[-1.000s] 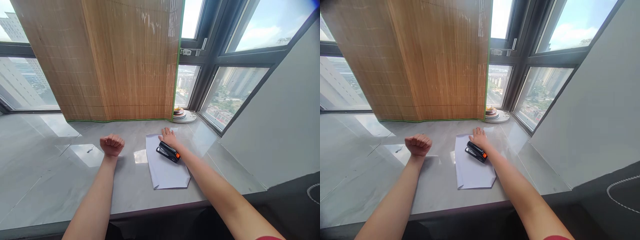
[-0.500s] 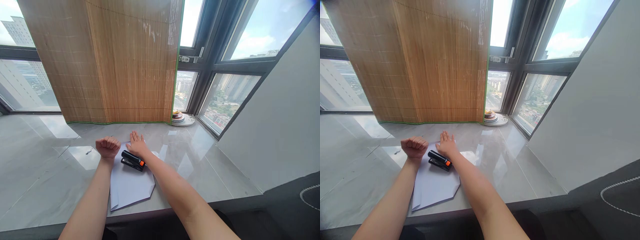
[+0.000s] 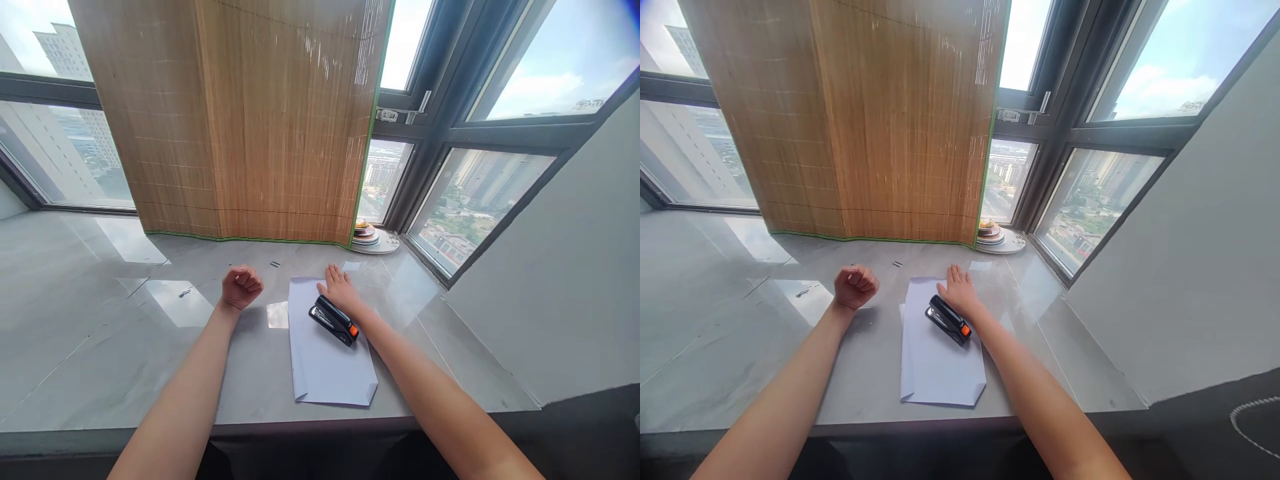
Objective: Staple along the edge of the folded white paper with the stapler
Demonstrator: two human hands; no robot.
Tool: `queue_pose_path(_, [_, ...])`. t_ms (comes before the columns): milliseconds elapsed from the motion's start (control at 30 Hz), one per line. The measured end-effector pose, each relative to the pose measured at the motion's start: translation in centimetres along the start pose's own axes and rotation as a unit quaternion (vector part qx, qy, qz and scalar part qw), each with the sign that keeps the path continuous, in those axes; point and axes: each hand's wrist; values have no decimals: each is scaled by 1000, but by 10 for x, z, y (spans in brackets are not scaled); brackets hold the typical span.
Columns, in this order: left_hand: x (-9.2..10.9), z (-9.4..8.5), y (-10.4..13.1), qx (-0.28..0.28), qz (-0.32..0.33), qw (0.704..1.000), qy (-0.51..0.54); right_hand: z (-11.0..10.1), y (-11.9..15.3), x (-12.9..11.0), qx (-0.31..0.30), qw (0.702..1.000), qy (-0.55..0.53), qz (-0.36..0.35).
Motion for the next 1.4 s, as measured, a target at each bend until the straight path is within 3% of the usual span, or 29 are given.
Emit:
queue_pose_path(133, [-13,23,-9,1,41,991,-128,4,4,18,6,1000,16,7])
queue_pose_path(200, [-23,37,-13,6,100,952,-289,5,1,18,12,1000,5,-3])
queue_pose_path(300, [-40,52,-16,-42,154,814,-559,-1,-3,15,53,998,-32,-12])
queue_pose_path(400, [-54,52,-16,-80,144,673,-721,-17,0,17,154,983,-92,-22])
queue_pose_path(433, [-57,50,-16,-77,137,644,-749,-24,4,18,191,975,-113,-24])
queue_pose_path(500, [-61,43,-18,-59,125,615,-776,-40,15,21,218,963,-154,-43])
queue_pose_path(667, [-59,34,-23,35,107,609,-785,-72,46,16,46,954,-214,-204])
queue_pose_path(733, [-57,38,-22,77,122,603,-785,-79,53,8,2,948,-212,-237])
queue_pose_path(800, [-58,45,-19,85,136,605,-780,-83,58,-1,-27,947,-188,-257])
queue_pose_path(900, [-63,51,-15,25,129,623,-771,-84,59,-11,-33,957,-139,-253])
queue_pose_path(967, [-68,50,-14,-1,120,619,-776,-84,59,-15,-12,961,-135,-241])
queue_pose_path(1067, [-73,42,-16,-1,102,598,-795,-88,59,-19,4,955,-169,-243])
queue_pose_path(1267, [-74,35,-22,-6,62,592,-803,-82,62,-29,-91,932,-193,-291])
queue_pose_path(1400, [-71,36,-23,2,65,594,-802,-81,59,-34,-90,921,-219,-310])
Point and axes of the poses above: each hand's wrist, its own y-axis away from the middle knuckle, its own z-axis out of the palm, x = y × z, and after that the axes turned 11 degrees about -z, right-handed
